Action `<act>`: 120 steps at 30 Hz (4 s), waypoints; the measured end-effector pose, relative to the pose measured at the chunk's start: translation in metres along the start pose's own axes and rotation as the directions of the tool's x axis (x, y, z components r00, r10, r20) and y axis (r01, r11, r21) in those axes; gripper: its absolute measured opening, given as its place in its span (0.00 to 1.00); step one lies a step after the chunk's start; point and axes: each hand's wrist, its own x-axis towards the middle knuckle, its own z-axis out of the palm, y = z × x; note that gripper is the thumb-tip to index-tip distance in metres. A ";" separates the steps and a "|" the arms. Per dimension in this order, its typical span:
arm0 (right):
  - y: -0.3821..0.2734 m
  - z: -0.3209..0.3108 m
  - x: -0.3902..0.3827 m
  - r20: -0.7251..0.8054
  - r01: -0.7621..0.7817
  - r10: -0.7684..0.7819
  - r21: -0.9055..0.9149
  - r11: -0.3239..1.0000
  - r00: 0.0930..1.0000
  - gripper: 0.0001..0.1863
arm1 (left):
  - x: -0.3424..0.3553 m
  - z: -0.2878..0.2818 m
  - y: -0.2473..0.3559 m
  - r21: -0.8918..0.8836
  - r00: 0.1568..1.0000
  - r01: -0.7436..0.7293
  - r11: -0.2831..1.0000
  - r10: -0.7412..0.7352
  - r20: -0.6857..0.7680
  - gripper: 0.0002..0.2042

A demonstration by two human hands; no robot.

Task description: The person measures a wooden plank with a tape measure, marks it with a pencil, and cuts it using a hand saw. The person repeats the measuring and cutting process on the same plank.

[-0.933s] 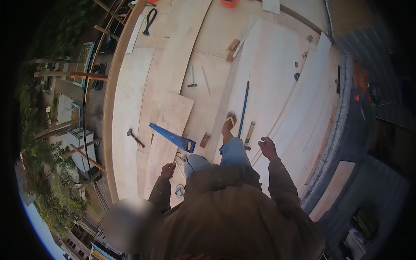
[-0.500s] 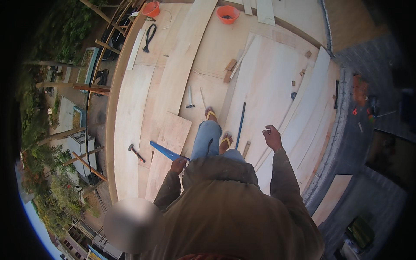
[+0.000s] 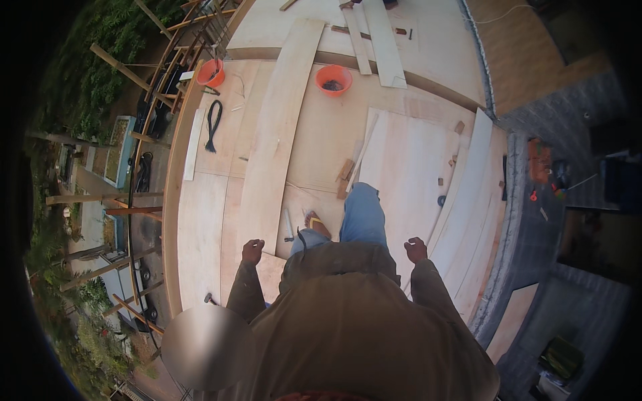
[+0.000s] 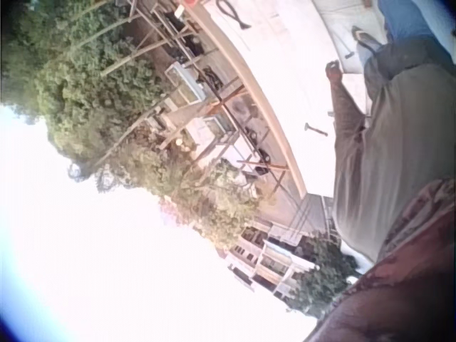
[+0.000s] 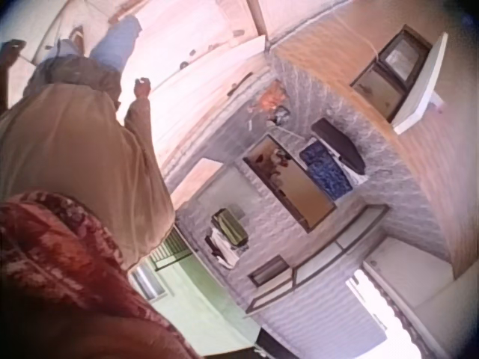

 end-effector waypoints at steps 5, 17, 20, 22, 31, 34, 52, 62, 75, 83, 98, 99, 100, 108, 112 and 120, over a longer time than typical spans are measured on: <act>-0.083 -0.011 0.067 0.090 0.117 -0.109 -0.092 0.989 0.990 0.24 | 0.114 -0.079 0.154 0.014 0.998 0.020 1.000 -0.019 -0.060 0.25; -0.501 -0.042 0.422 0.433 0.434 -0.244 -0.419 0.798 0.868 0.24 | 0.190 0.053 0.247 -0.144 0.867 0.496 0.857 -0.479 0.137 0.23; -0.624 -0.029 0.525 0.382 0.562 -0.450 -0.266 0.783 0.807 0.19 | 0.156 0.079 0.286 0.098 0.651 0.696 0.712 -0.682 0.334 0.24; -0.687 -0.002 0.593 0.317 0.619 -0.546 -0.208 0.758 0.775 0.16 | 0.161 0.091 0.331 0.137 0.742 0.564 0.815 -0.572 0.350 0.25; -0.750 0.198 0.906 0.367 0.547 -0.430 -0.328 0.770 0.825 0.16 | 0.345 0.116 0.487 -0.330 0.677 0.736 0.591 -0.658 0.330 0.21; -0.750 0.250 0.975 0.343 0.714 -0.629 -0.401 0.574 0.698 0.17 | 0.386 0.131 0.512 -0.380 0.672 0.738 0.557 -0.654 0.347 0.20; -0.732 0.198 0.921 0.240 0.784 -0.756 -0.320 0.531 0.610 0.15 | 0.334 0.137 0.532 -0.407 0.527 0.833 0.374 -0.760 0.381 0.19; -0.730 0.059 0.770 0.547 0.828 -0.626 -0.431 0.358 0.556 0.11 | 0.113 0.158 0.499 -0.607 0.410 0.776 0.172 -0.869 0.278 0.20; -0.649 0.049 0.356 0.777 0.969 -0.620 -0.221 -0.106 0.109 0.14 | -0.267 0.417 0.325 -0.871 0.196 0.476 -0.117 -0.952 0.235 0.25; -0.473 0.099 0.095 0.891 0.976 -0.446 -0.010 -0.217 -0.090 0.10 | -0.424 0.482 0.238 -0.931 0.053 0.200 -0.304 -0.946 0.321 0.24; -0.396 0.278 0.016 0.907 0.881 -0.131 -0.419 -0.217 0.400 0.34 | -0.452 0.441 0.161 -0.905 0.069 0.211 -0.369 -0.918 0.390 0.23; -0.395 0.300 0.006 0.912 0.898 -0.145 -0.405 -0.172 0.384 0.34 | -0.458 0.426 0.150 -0.905 0.095 0.234 -0.356 -0.918 0.385 0.23; -0.396 0.322 -0.006 0.915 0.911 -0.163 -0.391 -0.130 0.369 0.34 | -0.465 0.410 0.135 -0.897 0.068 0.243 -0.370 -0.916 0.396 0.23; -0.412 0.509 -0.229 0.996 0.978 0.009 -0.088 -0.191 0.091 0.17 | -0.513 0.239 0.027 -0.967 -0.076 -0.196 -0.162 -0.981 0.180 0.30; -0.386 0.533 -0.336 0.987 0.983 0.070 0.152 -0.107 -0.145 0.15 | -0.533 0.162 -0.017 -0.946 0.064 0.309 0.099 -0.994 -0.083 0.23; -0.219 0.502 -0.423 0.957 0.998 0.282 0.064 0.028 -0.069 0.18 | -0.596 0.116 -0.174 -0.819 0.367 0.483 0.310 -0.921 -0.132 0.13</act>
